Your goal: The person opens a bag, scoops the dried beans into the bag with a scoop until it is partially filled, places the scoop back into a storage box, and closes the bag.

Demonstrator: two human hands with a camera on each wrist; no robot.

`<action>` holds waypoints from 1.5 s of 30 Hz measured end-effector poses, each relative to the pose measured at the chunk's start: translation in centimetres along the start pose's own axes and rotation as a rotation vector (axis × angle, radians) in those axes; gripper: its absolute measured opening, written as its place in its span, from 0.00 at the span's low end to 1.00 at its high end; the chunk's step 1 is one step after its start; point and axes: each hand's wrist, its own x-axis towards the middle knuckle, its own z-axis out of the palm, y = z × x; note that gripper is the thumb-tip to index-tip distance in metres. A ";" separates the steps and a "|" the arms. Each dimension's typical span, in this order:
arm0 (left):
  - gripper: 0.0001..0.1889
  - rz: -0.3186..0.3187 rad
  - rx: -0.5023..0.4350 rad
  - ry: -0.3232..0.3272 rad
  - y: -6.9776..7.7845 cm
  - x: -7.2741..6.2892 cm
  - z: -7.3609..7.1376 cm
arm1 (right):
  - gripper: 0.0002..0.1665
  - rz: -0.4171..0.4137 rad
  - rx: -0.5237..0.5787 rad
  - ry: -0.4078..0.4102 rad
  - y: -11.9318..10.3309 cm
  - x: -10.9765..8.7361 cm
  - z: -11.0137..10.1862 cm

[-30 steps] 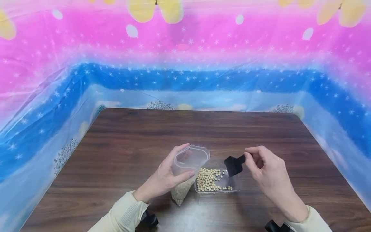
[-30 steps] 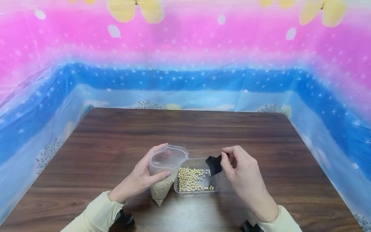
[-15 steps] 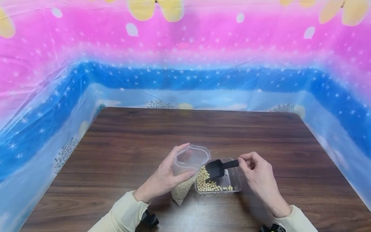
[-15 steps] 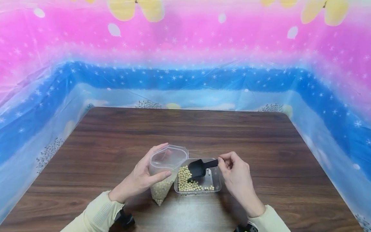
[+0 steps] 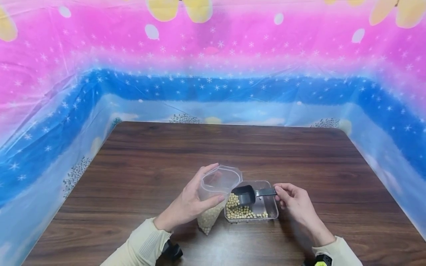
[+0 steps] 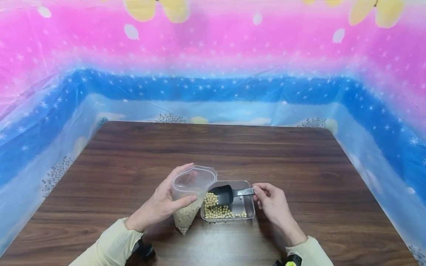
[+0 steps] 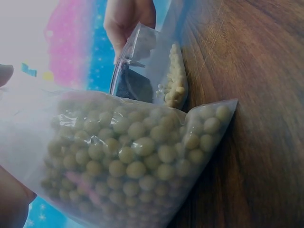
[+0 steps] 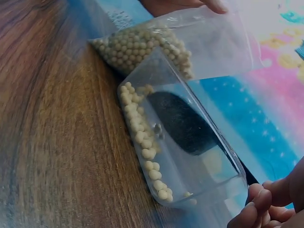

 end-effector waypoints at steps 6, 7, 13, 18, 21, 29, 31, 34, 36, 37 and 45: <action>0.40 -0.007 0.001 0.006 0.2 -0.1 0.0 | 0.19 0.090 0.183 -0.027 0.4 0.4 -0.7; 0.40 -0.012 0.000 0.008 0.3 -0.1 0.0 | 0.19 0.097 0.216 -0.031 0.4 0.5 -0.9; 0.39 0.000 -0.005 0.005 2.2 -0.1 -0.1 | 0.17 0.073 0.370 -0.039 -0.3 0.0 -2.6; 0.39 0.016 0.010 0.010 1.5 0.0 0.0 | 0.11 -0.023 0.510 -0.026 -2.4 -0.5 -4.3; 0.40 0.021 0.016 0.015 0.5 0.0 0.0 | 0.10 -0.099 0.566 -0.043 -4.0 -1.0 -5.3; 0.40 0.033 0.004 0.007 0.2 0.1 -0.1 | 0.11 -0.265 0.608 -0.067 -7.5 -2.5 -4.9; 0.40 0.032 0.006 0.006 0.2 0.1 -0.1 | 0.12 -0.291 0.556 -0.033 -8.2 -3.1 -4.2; 0.40 0.034 0.015 0.007 0.3 0.0 -0.1 | 0.11 -0.344 0.433 0.046 -9.0 -3.8 -3.1; 0.39 0.033 0.022 0.009 0.3 0.0 -0.1 | 0.12 -0.396 0.340 0.103 -9.5 -4.1 -2.4; 0.39 0.030 0.023 0.010 0.4 0.0 -0.1 | 0.12 -0.429 0.298 0.126 -9.7 -4.3 -2.2; 0.39 -0.011 0.020 0.007 2.2 -0.1 -0.1 | 0.12 -0.731 -0.048 0.243 -10.7 -5.5 -1.0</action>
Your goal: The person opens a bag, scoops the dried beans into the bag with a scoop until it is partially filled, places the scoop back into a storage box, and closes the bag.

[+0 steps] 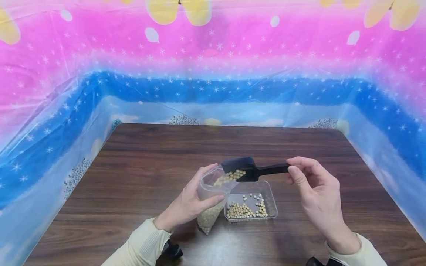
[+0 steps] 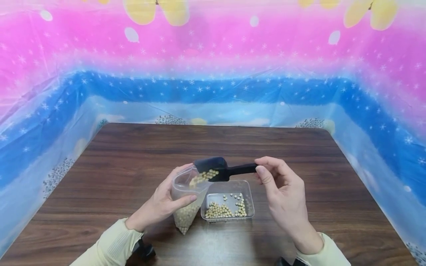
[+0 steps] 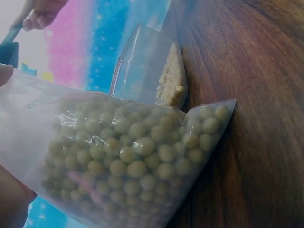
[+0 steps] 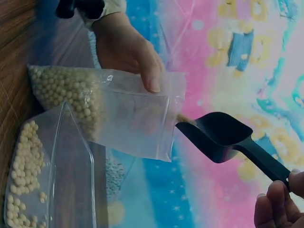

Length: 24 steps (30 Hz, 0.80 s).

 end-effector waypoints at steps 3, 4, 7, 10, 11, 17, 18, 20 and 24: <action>0.38 0.024 0.008 0.008 0.2 -0.1 -0.1 | 0.13 -0.111 -0.025 0.052 -0.7 -0.2 0.2; 0.38 0.027 0.011 0.010 -0.1 -0.1 -0.1 | 0.12 -0.143 -0.026 0.082 -0.8 -0.2 0.1; 0.39 0.043 0.022 0.012 -1.1 -0.1 -0.2 | 0.11 -0.170 -0.067 0.169 -0.5 -0.4 -0.6; 0.39 0.042 0.015 0.009 -1.8 -0.2 -0.5 | 0.10 -0.042 -0.191 0.154 0.8 -0.7 -1.6; 0.40 0.040 0.016 0.009 -2.0 -0.3 -0.7 | 0.09 0.022 -0.243 0.110 1.4 -0.9 -1.8; 0.40 0.021 0.011 -0.049 -2.0 -0.7 -2.1 | 0.15 0.380 -0.297 -0.229 5.8 -2.1 -1.5; 0.38 0.030 0.005 -0.073 -1.9 -0.7 -2.4 | 0.16 0.419 -0.278 -0.257 6.3 -2.3 -1.3; 0.31 0.032 -0.026 -0.119 -1.8 -0.5 -3.1 | 0.17 0.471 -0.259 -0.290 7.3 -2.6 -1.0; 0.26 0.028 -0.046 -0.140 -1.5 0.7 -4.5 | 0.15 0.466 -0.409 -0.365 8.2 -2.8 -0.6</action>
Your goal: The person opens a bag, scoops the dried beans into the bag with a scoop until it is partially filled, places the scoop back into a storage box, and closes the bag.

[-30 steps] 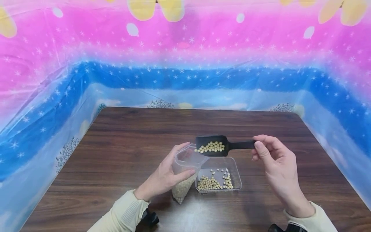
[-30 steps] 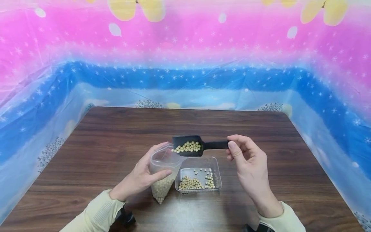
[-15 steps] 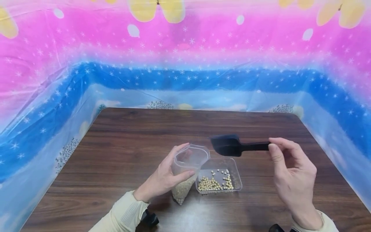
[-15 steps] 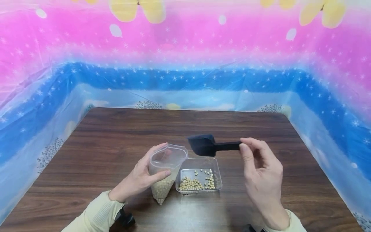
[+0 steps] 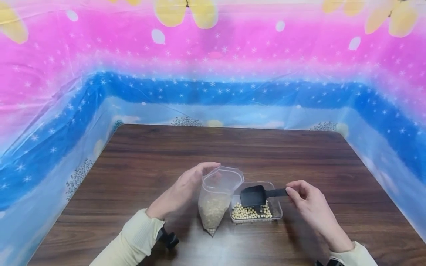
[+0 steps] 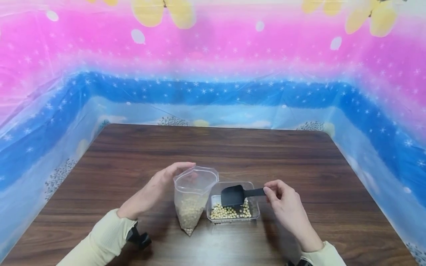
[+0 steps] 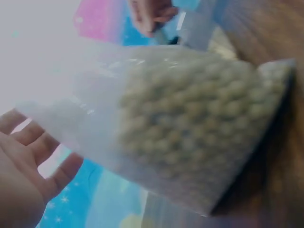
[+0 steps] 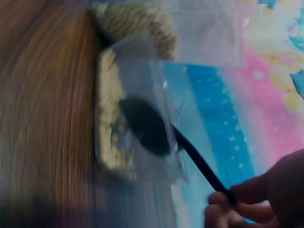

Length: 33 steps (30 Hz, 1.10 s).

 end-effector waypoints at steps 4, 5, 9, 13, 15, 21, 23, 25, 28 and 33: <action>0.25 -0.104 -0.016 0.033 0.8 1.2 -1.1 | 0.17 -0.100 -0.398 0.017 -1.2 -0.5 0.4; 0.23 -0.134 -0.019 0.029 1.0 1.5 -1.3 | 0.18 -0.145 -0.463 0.042 -2.1 -0.7 0.6; 0.17 -0.238 0.091 -0.035 2.2 2.5 -2.3 | 0.23 -0.443 -0.470 0.145 -7.1 -2.3 2.5; 0.13 -0.286 0.224 -0.090 3.4 3.3 -3.0 | 0.31 -0.694 -0.296 0.022 -12.1 -3.2 5.2; 0.10 -0.303 0.293 -0.069 3.8 3.5 -3.2 | 0.27 -0.746 -0.288 -0.017 -13.6 -3.0 6.3; 0.04 -0.335 0.457 0.107 5.2 2.0 -4.0 | 0.08 -0.755 -0.295 -0.021 -14.9 -1.4 6.7; 0.04 -0.342 0.472 0.176 5.7 1.1 -4.6 | 0.06 -0.739 -0.269 -0.042 -15.1 -0.6 5.8; 0.04 -0.354 0.482 0.245 6.2 0.4 -5.0 | 0.05 -0.720 -0.243 -0.071 -15.3 0.5 4.9; 0.05 -0.376 0.501 0.330 6.7 -0.4 -5.4 | 0.06 -0.717 -0.183 -0.129 -15.7 2.3 4.1; 0.05 -0.410 0.477 0.362 5.5 -1.1 -5.3 | 0.08 -0.758 -0.157 -0.195 -15.2 4.8 4.9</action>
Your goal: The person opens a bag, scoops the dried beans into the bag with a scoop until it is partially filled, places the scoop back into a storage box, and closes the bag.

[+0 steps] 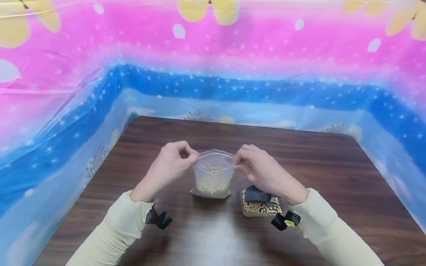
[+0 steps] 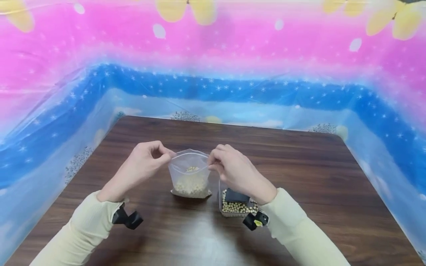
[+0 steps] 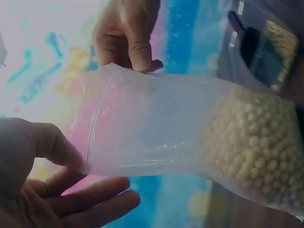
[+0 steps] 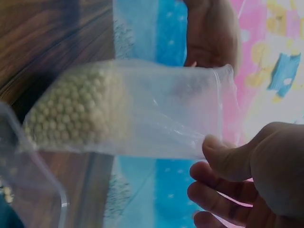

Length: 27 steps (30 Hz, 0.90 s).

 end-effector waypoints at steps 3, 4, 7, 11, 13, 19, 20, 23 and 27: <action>0.08 0.021 -0.127 -0.094 -1.6 0.1 0.7 | 0.08 0.041 0.050 -0.024 1.0 0.1 0.7; 0.10 0.040 -0.182 -0.133 -2.2 0.2 0.9 | 0.08 0.059 0.080 -0.024 1.2 0.0 0.9; 0.24 0.097 -0.293 -0.222 -3.9 0.2 1.3 | 0.15 0.108 0.195 -0.005 1.6 -0.1 1.3; 0.29 0.150 -0.270 -0.194 -5.3 0.3 2.0 | 0.24 0.145 0.278 0.045 2.0 0.0 1.8; 0.25 0.144 -0.259 -0.149 -5.5 0.3 2.2 | 0.24 0.166 0.290 0.062 2.1 0.2 2.1; 0.14 0.123 -0.297 -0.084 -5.5 -0.2 2.4 | 0.09 0.198 0.261 0.103 2.3 0.0 2.6; 0.13 0.124 -0.292 -0.072 -5.5 -0.3 2.4 | 0.06 0.196 0.250 0.120 2.3 -0.1 2.6; 0.11 0.121 -0.292 -0.046 -5.7 -0.7 2.4 | 0.03 0.187 0.220 0.163 2.4 -0.5 2.8; 0.11 0.128 -0.282 -0.012 -6.0 -1.0 2.3 | 0.03 0.136 0.166 0.178 2.4 -0.9 2.9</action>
